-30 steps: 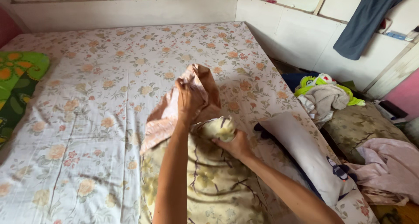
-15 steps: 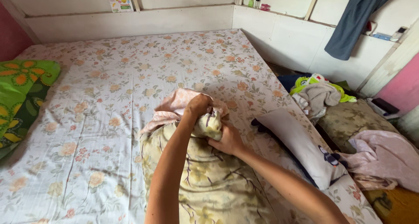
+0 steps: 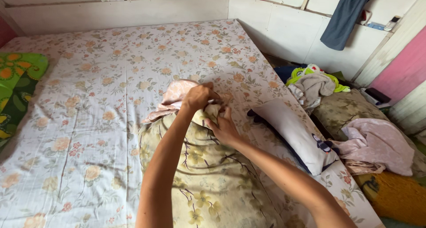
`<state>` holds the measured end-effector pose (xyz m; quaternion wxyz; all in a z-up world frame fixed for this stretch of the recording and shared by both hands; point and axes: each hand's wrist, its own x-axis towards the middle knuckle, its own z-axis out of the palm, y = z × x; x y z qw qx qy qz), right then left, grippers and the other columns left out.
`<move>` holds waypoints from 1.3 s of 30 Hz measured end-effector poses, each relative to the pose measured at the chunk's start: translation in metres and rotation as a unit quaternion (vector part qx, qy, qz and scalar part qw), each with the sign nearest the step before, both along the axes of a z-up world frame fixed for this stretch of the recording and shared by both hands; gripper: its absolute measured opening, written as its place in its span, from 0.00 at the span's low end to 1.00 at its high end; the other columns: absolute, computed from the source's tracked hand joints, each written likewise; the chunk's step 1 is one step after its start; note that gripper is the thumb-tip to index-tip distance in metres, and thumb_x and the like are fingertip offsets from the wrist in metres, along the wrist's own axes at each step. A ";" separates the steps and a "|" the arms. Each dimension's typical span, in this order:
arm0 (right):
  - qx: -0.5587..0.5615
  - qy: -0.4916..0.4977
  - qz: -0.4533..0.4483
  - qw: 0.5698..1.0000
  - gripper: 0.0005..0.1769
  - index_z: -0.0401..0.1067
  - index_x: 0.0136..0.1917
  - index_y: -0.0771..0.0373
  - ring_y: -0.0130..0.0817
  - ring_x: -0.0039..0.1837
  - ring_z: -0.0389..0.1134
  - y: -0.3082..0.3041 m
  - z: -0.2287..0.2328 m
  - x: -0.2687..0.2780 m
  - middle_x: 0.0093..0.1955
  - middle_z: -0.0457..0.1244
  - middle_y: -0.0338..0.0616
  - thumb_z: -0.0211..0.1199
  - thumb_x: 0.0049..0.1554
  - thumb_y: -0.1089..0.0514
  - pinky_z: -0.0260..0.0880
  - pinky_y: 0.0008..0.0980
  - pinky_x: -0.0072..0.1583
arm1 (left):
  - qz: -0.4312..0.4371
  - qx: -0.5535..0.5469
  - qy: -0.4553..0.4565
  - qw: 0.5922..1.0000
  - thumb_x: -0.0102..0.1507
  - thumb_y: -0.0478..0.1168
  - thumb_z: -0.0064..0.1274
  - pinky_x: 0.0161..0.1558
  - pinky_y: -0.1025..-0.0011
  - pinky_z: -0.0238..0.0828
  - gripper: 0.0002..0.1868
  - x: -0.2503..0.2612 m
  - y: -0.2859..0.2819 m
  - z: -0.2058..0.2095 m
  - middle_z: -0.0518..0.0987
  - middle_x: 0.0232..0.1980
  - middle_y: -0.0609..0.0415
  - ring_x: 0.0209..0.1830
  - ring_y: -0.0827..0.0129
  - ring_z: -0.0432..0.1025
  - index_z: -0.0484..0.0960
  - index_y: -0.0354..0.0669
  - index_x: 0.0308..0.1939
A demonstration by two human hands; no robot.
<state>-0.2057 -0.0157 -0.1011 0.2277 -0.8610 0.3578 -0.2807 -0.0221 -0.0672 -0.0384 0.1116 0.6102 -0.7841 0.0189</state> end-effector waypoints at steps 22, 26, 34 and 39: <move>0.010 -0.164 -0.190 0.968 0.16 0.78 0.52 0.62 0.54 0.48 0.69 -0.066 -0.070 0.012 0.44 0.69 0.58 0.61 0.61 0.49 0.67 0.49 0.50 | -0.064 -0.089 -0.150 0.983 0.73 0.36 0.48 0.41 0.70 0.79 0.28 0.002 -0.038 -0.088 0.79 0.57 0.44 0.44 0.61 0.77 0.70 0.40 0.79; 0.022 -0.162 -0.195 0.967 0.14 0.76 0.53 0.62 0.52 0.47 0.71 -0.073 -0.078 0.015 0.46 0.69 0.54 0.56 0.61 0.52 0.70 0.47 0.50 | -0.124 -0.343 -0.198 0.910 0.59 0.33 0.52 0.25 0.72 0.78 0.24 0.013 0.009 -0.076 0.75 0.63 0.52 0.57 0.59 0.76 0.75 0.60 0.57; 0.029 -0.178 -0.286 0.941 0.19 0.78 0.46 0.65 0.54 0.45 0.71 -0.059 -0.059 0.019 0.41 0.69 0.57 0.66 0.57 0.45 0.68 0.48 0.48 | 0.146 -0.235 0.081 0.958 0.63 0.31 0.46 0.34 0.59 0.76 0.20 0.014 0.023 -0.063 0.73 0.58 0.49 0.40 0.52 0.78 0.75 0.42 0.60; -0.004 -0.176 -0.308 0.935 0.22 0.76 0.47 0.61 0.53 0.52 0.71 -0.050 -0.053 0.012 0.48 0.67 0.55 0.74 0.50 0.42 0.69 0.47 0.55 | 0.245 -0.322 0.139 0.904 0.59 0.31 0.46 0.31 0.58 0.78 0.16 0.033 0.024 -0.091 0.72 0.59 0.44 0.41 0.48 0.80 0.75 0.42 0.51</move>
